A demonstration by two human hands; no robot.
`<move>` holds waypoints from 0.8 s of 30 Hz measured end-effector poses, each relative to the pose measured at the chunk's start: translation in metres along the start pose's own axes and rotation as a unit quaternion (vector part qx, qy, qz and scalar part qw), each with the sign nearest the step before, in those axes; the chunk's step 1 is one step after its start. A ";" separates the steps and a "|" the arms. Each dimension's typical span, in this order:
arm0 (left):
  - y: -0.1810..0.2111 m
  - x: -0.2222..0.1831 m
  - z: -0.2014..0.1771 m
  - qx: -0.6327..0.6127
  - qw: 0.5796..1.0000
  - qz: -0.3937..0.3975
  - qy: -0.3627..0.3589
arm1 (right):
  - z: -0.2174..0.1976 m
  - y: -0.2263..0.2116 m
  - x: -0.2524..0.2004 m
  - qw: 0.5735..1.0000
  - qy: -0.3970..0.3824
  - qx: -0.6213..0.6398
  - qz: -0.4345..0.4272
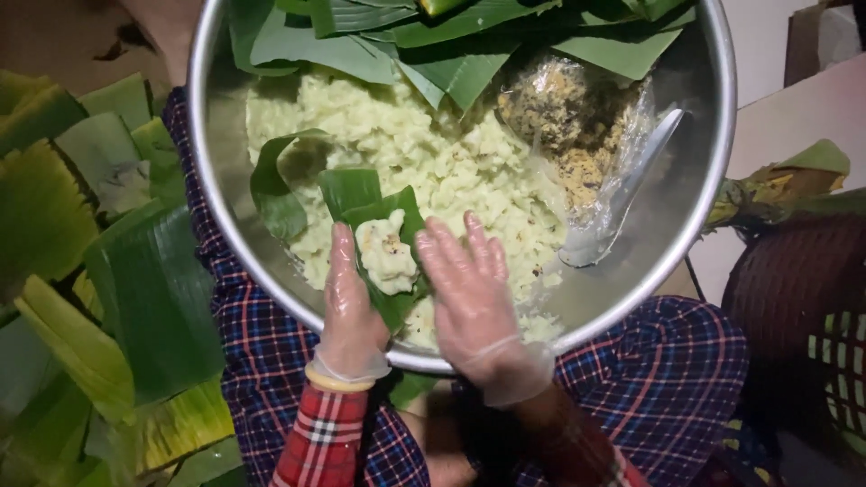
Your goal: A person wearing gloves is portioning dough from a large metal bowl, adding a dark filling, and wrapping the mixture in banana leaves while sitting on the floor.
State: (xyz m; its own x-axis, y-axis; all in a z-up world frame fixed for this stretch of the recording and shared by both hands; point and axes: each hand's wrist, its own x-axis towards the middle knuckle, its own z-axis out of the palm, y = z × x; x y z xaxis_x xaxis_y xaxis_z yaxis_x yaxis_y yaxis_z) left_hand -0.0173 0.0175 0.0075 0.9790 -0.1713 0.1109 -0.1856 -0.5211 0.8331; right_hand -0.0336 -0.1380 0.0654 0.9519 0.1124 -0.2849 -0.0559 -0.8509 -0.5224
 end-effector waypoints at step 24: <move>0.064 0.018 0.000 -0.493 0.782 -0.351 0.152 | 0.029 -0.001 -0.010 0.936 0.170 0.304 -0.044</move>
State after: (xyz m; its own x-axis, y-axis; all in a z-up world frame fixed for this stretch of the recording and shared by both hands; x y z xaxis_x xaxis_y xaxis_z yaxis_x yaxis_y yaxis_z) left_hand -0.0116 -0.0193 0.0631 0.8132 0.1524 -0.5616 0.4147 0.5253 0.7430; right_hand -0.0517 -0.1233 0.0461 0.9961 -0.0884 -0.0006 -0.0347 -0.3848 -0.9223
